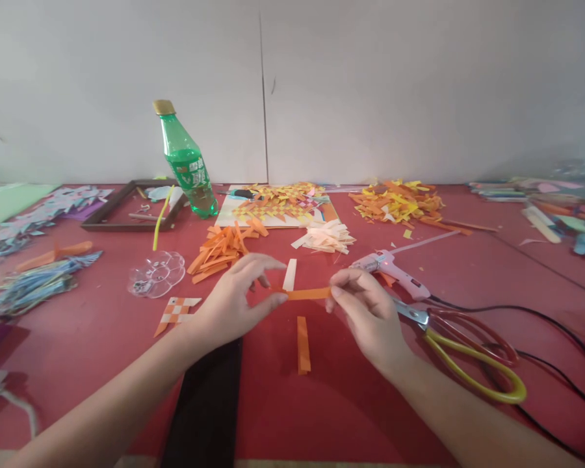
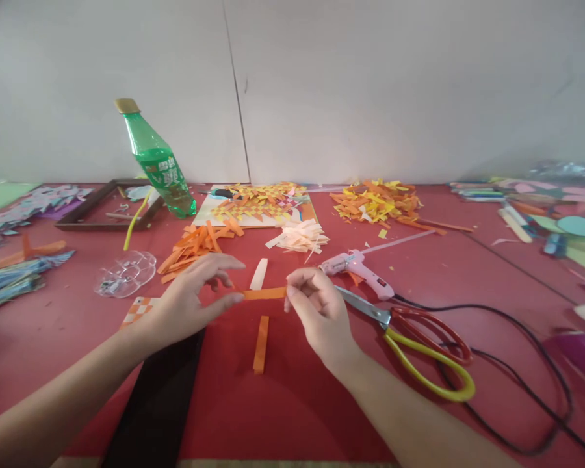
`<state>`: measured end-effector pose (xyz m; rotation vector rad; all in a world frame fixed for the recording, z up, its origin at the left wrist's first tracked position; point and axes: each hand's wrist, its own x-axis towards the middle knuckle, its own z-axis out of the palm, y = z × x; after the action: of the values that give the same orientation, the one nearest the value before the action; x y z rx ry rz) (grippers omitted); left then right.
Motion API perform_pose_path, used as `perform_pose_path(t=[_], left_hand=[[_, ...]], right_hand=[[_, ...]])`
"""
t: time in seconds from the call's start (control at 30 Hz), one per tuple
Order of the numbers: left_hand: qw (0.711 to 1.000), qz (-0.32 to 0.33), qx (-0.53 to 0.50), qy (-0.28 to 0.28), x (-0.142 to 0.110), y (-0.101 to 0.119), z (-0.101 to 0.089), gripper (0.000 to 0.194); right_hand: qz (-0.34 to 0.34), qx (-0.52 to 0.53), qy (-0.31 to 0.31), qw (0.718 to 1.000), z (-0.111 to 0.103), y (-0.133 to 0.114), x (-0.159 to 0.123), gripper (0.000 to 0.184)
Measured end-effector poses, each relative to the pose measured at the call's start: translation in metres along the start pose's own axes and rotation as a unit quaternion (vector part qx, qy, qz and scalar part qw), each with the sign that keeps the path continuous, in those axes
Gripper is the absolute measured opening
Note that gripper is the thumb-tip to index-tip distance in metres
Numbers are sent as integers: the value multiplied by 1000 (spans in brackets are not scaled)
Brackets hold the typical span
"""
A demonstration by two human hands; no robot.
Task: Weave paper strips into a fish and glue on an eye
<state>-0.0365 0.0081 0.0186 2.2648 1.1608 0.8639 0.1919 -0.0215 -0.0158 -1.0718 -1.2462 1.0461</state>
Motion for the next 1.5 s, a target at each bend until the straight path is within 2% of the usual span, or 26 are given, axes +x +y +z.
perform_pose_path(t=[0.07, 0.13, 0.23, 0.3, 0.4, 0.47, 0.57, 0.63, 0.73, 0.8, 0.9, 1.03, 1.13, 1.23, 1.4, 1.5], left_hand=[[998, 1, 42, 38, 2, -8, -7, 32], [993, -13, 102, 65, 7, -18, -18, 25], [974, -69, 205, 69, 18, -33, -34, 26], [965, -107, 237, 46, 27, -42, -41, 30], [960, -144, 236, 54, 41, -53, -43, 34], [958, -173, 220, 65, 51, -59, -41, 40], [957, -214, 171, 92, 63, -64, -37, 48], [957, -230, 133, 116, 70, -64, -36, 49], [957, -237, 81, 146, 73, -61, -37, 46], [956, -241, 53, 157, 72, -56, -40, 42], [952, -249, -18, 176, 69, -43, -45, 34], [907, -262, -229, 238, 66, -16, -51, 24], [870, -277, -346, 217, 63, 6, -51, 18], [828, -305, -442, 165, 56, 25, -41, 11], [769, -367, -520, 54, 37, 52, -5, 8], [754, -387, -531, 14, 26, 62, 15, 8]], right_hand=[[-8, 33, 14, 999, -2, 2, -1, 2], [-35, 48, 41, 997, -4, 1, -2, 5], [-126, 22, 90, 988, -8, -3, -5, 12], [-214, -29, 99, 971, -12, -7, -5, 14], [-359, -114, 25, 926, -18, -13, -5, 20], [-401, -155, -55, 901, -19, -16, -5, 26], [-343, -228, -113, 904, -14, -15, -5, 23], [-298, -273, -117, 907, -10, -13, -4, 21], [-272, -314, -105, 903, -6, -10, -1, 20], [-272, -353, -81, 891, -5, -10, 0, 20], [-305, -423, -23, 853, -6, -10, 1, 19], [-351, -459, 37, 815, -5, -12, -1, 22], [-383, -445, 40, 808, -3, -15, -3, 22], [-401, -386, -2, 831, -3, -14, -4, 26], [-383, -263, -63, 883, -4, -12, -7, 46], [-380, -233, -106, 889, -3, -17, -9, 34]])
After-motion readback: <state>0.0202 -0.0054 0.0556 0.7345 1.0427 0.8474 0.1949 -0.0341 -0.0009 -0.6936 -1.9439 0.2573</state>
